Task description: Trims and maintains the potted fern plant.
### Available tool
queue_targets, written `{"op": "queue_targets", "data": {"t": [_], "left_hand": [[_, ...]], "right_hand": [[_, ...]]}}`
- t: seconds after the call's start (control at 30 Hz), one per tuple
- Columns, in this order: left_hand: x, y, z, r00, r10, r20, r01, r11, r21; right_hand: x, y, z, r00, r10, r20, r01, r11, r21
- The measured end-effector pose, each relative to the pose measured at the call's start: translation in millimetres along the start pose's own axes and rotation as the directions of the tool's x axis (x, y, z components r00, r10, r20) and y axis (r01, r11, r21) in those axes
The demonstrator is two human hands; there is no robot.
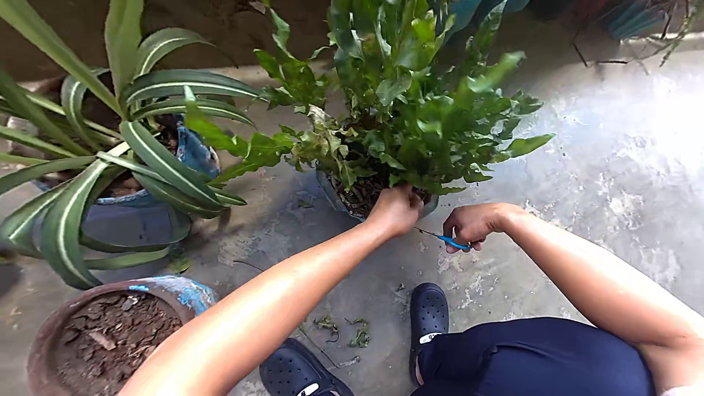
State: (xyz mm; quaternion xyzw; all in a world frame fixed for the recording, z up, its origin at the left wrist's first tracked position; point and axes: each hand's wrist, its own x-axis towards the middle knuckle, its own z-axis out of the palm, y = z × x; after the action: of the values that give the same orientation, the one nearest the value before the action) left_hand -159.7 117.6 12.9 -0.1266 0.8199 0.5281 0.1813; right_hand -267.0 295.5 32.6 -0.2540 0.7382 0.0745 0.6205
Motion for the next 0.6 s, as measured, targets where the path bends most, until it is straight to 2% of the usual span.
{"op": "queue_targets", "data": {"t": [0.1,0.27,0.33,0.4,0.5,0.6], "left_hand": [[9,-4,1,0.990,0.003,-0.138,-0.007,1.000,-0.029],[10,-8,3,0.967,0.010,-0.255,-0.020,0.999,-0.035],[10,-23,6,0.940,0.062,-0.335,-0.096,0.992,-0.086],[5,-44,9,0.881,0.228,-0.414,-0.267,0.963,-0.039],[-10,-62,8,0.735,0.534,-0.418,-0.470,0.846,0.253],[-17,-70,11,0.665,0.633,-0.396,-0.561,0.774,0.294]], "right_hand": [[4,-1,2,0.999,-0.011,0.040,0.013,0.998,-0.061],[7,2,-3,0.998,-0.061,0.036,0.063,0.996,-0.056],[1,5,-15,0.997,-0.073,0.027,0.074,0.997,-0.033],[-10,10,-28,0.998,-0.055,0.012,0.055,0.998,-0.021],[-28,22,-41,1.000,0.004,-0.020,-0.004,1.000,0.012],[-40,34,-47,0.995,-0.059,-0.080,0.072,0.981,0.182]]}}
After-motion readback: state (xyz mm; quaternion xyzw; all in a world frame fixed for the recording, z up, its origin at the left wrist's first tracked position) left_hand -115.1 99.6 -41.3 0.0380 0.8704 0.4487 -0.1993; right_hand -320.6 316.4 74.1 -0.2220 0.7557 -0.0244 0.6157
